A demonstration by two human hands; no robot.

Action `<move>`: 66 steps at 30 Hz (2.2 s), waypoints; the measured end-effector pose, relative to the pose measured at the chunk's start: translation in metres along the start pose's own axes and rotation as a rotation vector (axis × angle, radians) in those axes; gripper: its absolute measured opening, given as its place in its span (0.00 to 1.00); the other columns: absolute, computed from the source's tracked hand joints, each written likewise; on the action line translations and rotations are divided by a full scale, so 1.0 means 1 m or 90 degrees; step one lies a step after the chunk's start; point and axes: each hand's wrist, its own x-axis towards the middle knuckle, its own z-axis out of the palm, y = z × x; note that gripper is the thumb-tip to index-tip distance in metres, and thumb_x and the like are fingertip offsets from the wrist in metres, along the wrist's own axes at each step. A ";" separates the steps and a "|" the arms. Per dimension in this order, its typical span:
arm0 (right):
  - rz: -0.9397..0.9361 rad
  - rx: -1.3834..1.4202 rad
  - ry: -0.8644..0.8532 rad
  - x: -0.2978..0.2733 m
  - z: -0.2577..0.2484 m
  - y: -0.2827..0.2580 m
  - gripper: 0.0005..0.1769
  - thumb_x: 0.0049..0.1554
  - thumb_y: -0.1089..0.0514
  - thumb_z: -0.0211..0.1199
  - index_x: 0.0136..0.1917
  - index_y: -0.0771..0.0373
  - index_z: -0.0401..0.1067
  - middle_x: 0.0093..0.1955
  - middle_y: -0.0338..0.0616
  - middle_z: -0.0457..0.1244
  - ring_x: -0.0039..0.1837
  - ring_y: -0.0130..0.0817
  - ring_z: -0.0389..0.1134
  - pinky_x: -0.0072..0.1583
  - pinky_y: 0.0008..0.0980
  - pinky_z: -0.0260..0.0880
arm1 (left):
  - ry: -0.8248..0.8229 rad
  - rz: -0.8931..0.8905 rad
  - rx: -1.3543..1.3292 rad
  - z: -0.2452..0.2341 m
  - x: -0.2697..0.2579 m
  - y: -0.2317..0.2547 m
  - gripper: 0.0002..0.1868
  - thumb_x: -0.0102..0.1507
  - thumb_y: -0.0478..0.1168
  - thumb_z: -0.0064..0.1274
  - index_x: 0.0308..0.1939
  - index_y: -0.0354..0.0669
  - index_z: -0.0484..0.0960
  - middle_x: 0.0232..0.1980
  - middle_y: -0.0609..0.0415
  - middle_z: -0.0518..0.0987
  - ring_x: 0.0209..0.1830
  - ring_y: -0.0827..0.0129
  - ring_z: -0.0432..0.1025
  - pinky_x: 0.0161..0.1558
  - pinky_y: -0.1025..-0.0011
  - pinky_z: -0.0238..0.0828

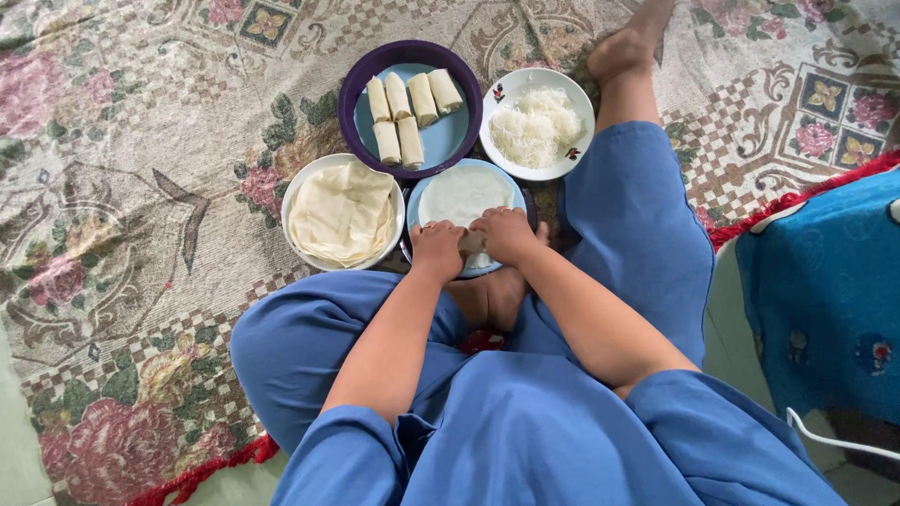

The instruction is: Assembling and rolling spring rolls with rice filling while sitting on the floor.

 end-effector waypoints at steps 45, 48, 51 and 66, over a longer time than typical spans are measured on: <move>0.093 0.325 0.229 0.012 -0.053 0.070 0.11 0.52 0.49 0.68 0.49 0.51 0.81 0.48 0.45 0.70 0.54 0.52 0.72 0.54 0.51 0.71 | 0.188 0.025 -0.161 -0.012 0.060 0.019 0.16 0.66 0.57 0.50 0.52 0.66 0.86 0.51 0.62 0.84 0.52 0.55 0.79 0.61 0.48 0.61; 0.169 0.321 0.255 0.018 -0.046 0.091 0.13 0.56 0.52 0.66 0.55 0.50 0.80 0.51 0.41 0.69 0.57 0.50 0.71 0.59 0.48 0.70 | 0.203 0.035 -0.141 -0.001 0.092 0.032 0.17 0.62 0.57 0.52 0.53 0.67 0.85 0.54 0.60 0.82 0.54 0.51 0.78 0.62 0.45 0.61; 0.224 0.201 0.263 0.037 -0.021 0.115 0.22 0.55 0.44 0.65 0.62 0.47 0.77 0.59 0.43 0.66 0.59 0.56 0.70 0.57 0.56 0.72 | 0.130 0.043 -0.130 -0.012 0.111 0.052 0.24 0.62 0.53 0.48 0.63 0.65 0.79 0.66 0.61 0.75 0.66 0.53 0.70 0.66 0.47 0.57; 0.340 0.340 0.255 0.065 -0.002 0.136 0.19 0.60 0.46 0.63 0.63 0.47 0.79 0.65 0.39 0.67 0.68 0.53 0.67 0.66 0.51 0.69 | 0.063 0.081 -0.009 -0.043 0.151 0.088 0.21 0.69 0.45 0.41 0.65 0.57 0.78 0.77 0.53 0.61 0.78 0.50 0.49 0.74 0.42 0.45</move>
